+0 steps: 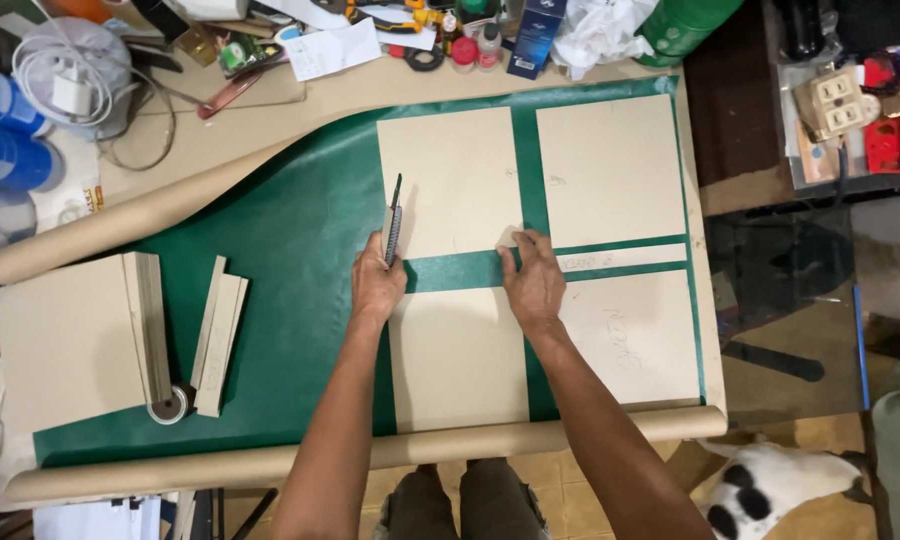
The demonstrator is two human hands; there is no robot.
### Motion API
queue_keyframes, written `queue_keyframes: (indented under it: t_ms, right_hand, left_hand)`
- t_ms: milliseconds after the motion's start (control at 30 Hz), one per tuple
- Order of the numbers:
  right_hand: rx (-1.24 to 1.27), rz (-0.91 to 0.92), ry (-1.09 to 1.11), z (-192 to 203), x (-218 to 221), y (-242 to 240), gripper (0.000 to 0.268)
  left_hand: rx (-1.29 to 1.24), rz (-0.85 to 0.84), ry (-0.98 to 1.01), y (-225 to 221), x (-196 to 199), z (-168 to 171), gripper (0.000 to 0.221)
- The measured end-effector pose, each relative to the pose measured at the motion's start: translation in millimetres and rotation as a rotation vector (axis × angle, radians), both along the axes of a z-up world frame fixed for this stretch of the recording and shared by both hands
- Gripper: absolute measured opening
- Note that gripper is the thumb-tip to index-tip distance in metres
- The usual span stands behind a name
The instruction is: Measuring, marking, and cutting a green vinyl sheet to prepare it for assembly with cardboard pieces.
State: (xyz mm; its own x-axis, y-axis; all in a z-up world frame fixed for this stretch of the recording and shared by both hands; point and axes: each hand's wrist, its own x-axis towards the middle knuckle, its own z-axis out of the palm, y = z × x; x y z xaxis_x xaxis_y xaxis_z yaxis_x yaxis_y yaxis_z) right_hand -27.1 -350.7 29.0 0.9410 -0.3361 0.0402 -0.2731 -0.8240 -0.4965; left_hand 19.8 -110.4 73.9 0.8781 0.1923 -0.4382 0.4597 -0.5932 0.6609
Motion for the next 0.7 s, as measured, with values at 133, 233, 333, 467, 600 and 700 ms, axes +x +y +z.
queue_keyframes:
  t_ms: [133, 233, 333, 467, 600, 700]
  right_hand:
    - [-0.021, 0.024, -0.014, 7, 1, 2, 0.036]
    - [-0.008, 0.036, -0.019, 4, 1, -1, 0.037]
    - [0.006, 0.036, 0.001, 22, 1, 0, 0.033]
    - [-0.033, 0.03, -0.024, 19, 3, -3, 0.034]
    - [0.141, 0.07, 0.03, 21, -1, -27, 0.04]
    - [0.429, -0.02, -0.048, 15, -14, -79, 0.03]
  left_hand:
    - [0.039, -0.03, -0.01, -3, 2, 10, 0.026]
    - [0.041, -0.03, -0.034, -6, 4, 22, 0.02]
    - [0.056, -0.041, -0.032, -5, 3, 4, 0.023]
    - [0.086, -0.064, -0.084, 4, 3, -33, 0.042]
    - [0.227, -0.165, -0.318, -19, -8, -21, 0.066]
    - [0.237, -0.325, -0.382, -60, -22, -27, 0.068]
